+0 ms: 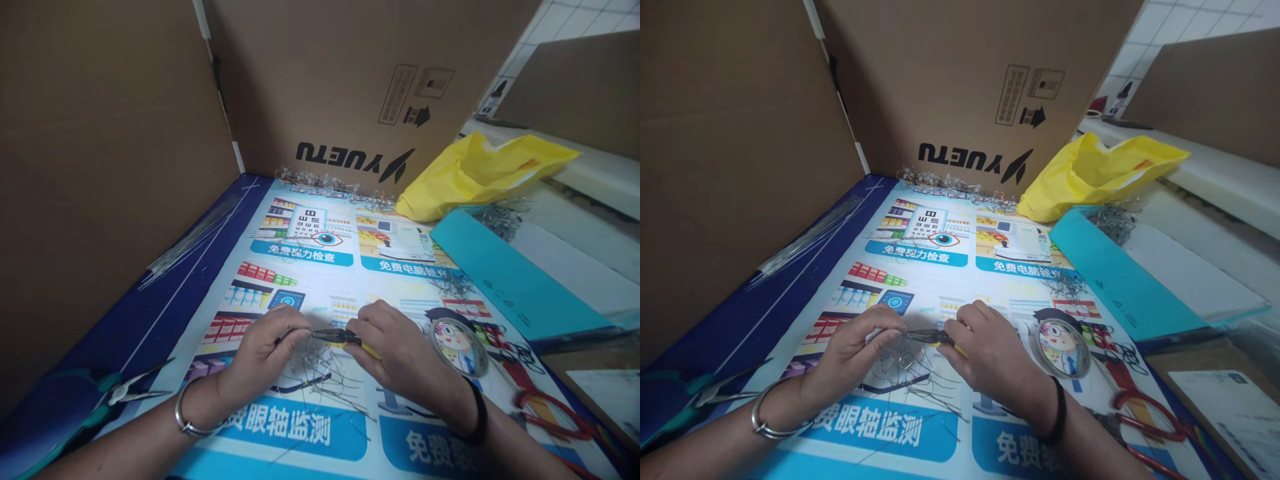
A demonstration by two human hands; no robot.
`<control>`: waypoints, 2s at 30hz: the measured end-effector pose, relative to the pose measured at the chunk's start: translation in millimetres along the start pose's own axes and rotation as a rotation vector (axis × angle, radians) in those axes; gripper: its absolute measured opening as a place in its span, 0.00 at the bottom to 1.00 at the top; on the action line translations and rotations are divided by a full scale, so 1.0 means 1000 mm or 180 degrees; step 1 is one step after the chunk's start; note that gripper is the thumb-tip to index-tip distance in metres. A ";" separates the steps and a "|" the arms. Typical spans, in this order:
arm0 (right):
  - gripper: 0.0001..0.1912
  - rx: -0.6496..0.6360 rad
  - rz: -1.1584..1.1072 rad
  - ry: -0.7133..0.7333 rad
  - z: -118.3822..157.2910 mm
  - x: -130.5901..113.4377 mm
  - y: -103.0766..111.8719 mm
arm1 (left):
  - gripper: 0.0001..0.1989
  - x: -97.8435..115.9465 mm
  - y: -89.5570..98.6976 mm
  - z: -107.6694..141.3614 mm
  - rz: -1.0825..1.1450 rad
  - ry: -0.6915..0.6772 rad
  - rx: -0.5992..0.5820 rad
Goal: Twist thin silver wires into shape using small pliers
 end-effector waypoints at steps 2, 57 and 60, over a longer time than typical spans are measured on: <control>0.10 -0.0037 0.0027 -0.0012 0.000 0.000 0.000 | 0.06 0.001 0.000 0.000 -0.0010 0.0011 -0.0016; 0.12 -0.0037 -0.0796 -0.0245 0.005 0.008 0.000 | 0.07 0.000 0.003 -0.001 0.0260 0.0623 0.0086; 0.11 0.0093 -0.0835 -0.0257 0.006 0.013 0.002 | 0.07 -0.002 0.004 -0.001 0.0287 0.0606 0.0106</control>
Point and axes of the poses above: each hand's wrist, its own z-axis away from the middle knuckle, its own y-axis out of the back of the hand, x = y × z, the point moved 4 cm from there along -z, towards the middle knuckle, and after that the axes turned 2 degrees about -y, right-handed, at the moved point
